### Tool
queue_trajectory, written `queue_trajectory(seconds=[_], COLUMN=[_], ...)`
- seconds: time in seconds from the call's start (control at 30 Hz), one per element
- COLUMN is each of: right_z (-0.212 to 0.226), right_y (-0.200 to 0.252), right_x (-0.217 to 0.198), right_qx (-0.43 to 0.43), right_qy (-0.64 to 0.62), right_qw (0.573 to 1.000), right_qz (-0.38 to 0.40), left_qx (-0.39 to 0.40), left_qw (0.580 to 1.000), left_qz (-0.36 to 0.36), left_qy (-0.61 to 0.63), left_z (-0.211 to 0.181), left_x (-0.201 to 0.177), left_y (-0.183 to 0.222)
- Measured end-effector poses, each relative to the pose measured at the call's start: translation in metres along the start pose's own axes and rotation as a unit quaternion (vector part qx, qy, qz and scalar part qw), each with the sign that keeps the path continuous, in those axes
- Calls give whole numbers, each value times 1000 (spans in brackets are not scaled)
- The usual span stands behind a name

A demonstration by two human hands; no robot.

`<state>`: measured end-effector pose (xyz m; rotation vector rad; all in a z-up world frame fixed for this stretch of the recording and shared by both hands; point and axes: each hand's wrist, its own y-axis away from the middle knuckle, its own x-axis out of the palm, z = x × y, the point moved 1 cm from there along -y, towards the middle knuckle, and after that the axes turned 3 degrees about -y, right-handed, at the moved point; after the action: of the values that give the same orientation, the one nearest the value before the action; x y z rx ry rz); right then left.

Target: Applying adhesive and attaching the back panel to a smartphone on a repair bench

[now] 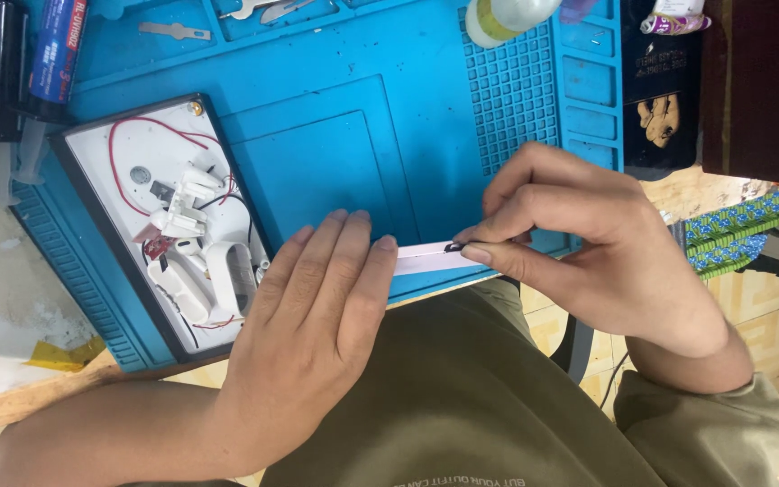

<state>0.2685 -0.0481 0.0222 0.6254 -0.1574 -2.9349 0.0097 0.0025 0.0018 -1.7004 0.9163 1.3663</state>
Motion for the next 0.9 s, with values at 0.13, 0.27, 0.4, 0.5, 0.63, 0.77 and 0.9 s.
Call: queue_trajectory(seconds=[0.13, 0.27, 0.4, 0.5, 0.63, 0.77, 0.9], right_z=[1, 1, 1, 1, -12, -33, -41], right_y=[0, -1, -2, -2, 5, 12, 11], right_x=[0, 1, 1, 0, 4, 10, 11], right_qx=[2, 23, 25, 14, -58, -297, -373], right_qy=[-2, -23, -16, -17, 26, 218, 260], right_qw=[1000, 999, 1000, 1000, 998, 928, 888], right_qz=[-2, -3, -6, -3, -9, -52, -66], left_qx=[3, -1, 0, 2, -3, -5, -5], left_qw=[1000, 1000, 1000, 1000, 1000, 998, 998], left_qz=[3, 13, 6, -3, 11, 7, -5], left_qy=[19, 7, 10, 18, 23, 56, 54], left_z=[0, 0, 0, 1, 2, 3, 3], left_x=[1, 2, 2, 1, 2, 2, 1], left_y=[1, 2, 1, 0, 1, 1, -1])
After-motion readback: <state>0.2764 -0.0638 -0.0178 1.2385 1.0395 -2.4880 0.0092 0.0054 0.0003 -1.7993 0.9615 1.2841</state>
